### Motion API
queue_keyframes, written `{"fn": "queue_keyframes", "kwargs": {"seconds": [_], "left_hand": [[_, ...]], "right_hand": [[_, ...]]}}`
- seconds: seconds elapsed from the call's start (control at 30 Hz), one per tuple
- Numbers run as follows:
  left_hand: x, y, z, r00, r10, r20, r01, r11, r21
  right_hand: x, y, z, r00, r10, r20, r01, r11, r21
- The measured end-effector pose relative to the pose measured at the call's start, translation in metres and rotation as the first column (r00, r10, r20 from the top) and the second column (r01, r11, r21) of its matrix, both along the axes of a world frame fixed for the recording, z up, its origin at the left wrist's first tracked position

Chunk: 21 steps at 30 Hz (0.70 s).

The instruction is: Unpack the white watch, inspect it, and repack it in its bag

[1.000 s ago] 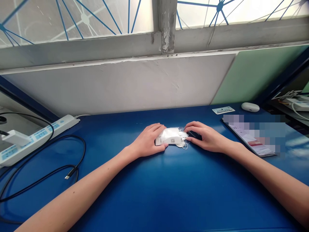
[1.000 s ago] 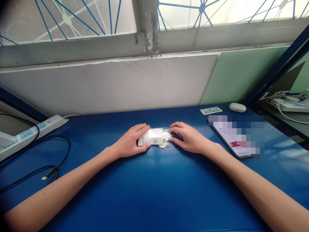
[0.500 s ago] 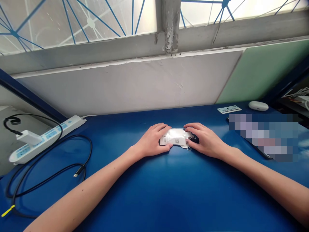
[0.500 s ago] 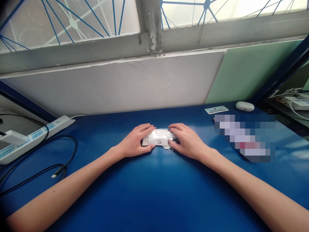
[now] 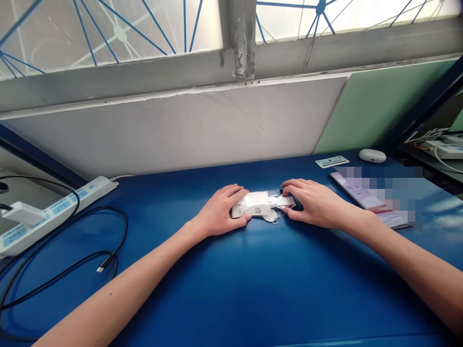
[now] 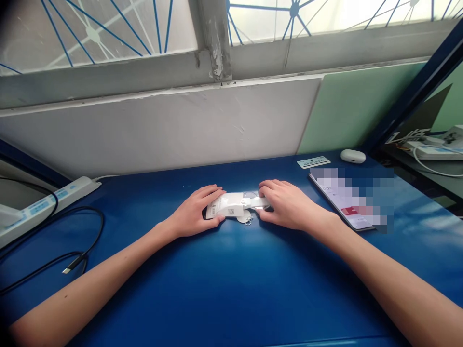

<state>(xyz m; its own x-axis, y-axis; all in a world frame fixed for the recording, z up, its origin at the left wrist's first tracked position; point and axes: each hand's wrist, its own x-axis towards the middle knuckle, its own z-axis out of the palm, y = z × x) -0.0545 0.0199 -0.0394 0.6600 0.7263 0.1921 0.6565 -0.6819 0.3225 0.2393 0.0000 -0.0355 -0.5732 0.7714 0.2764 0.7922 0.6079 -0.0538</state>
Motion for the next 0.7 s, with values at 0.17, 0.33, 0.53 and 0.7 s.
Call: {"fn": "queue_keyframes", "kwargs": {"seconds": [0.17,0.33,0.53,0.7], "left_hand": [[-0.001,0.0,0.0,1.0,-0.006,0.01,0.006,1.0,-0.016],[-0.002,-0.001,-0.001,1.0,-0.008,0.014,0.008,1.0,-0.027],[-0.001,-0.001,-0.001,1.0,-0.01,-0.007,0.01,1.0,-0.017],[-0.001,0.0,-0.002,1.0,-0.003,0.006,0.003,1.0,-0.025]], "right_hand": [[0.0,0.0,0.0,0.999,0.006,-0.037,-0.007,1.0,-0.025],[-0.007,0.0,-0.008,0.974,0.097,-0.203,-0.122,0.986,-0.114],[-0.008,0.001,-0.012,0.963,0.125,-0.24,-0.158,0.98,-0.121],[-0.001,0.005,-0.01,0.974,0.059,-0.219,-0.089,0.987,-0.131]]}}
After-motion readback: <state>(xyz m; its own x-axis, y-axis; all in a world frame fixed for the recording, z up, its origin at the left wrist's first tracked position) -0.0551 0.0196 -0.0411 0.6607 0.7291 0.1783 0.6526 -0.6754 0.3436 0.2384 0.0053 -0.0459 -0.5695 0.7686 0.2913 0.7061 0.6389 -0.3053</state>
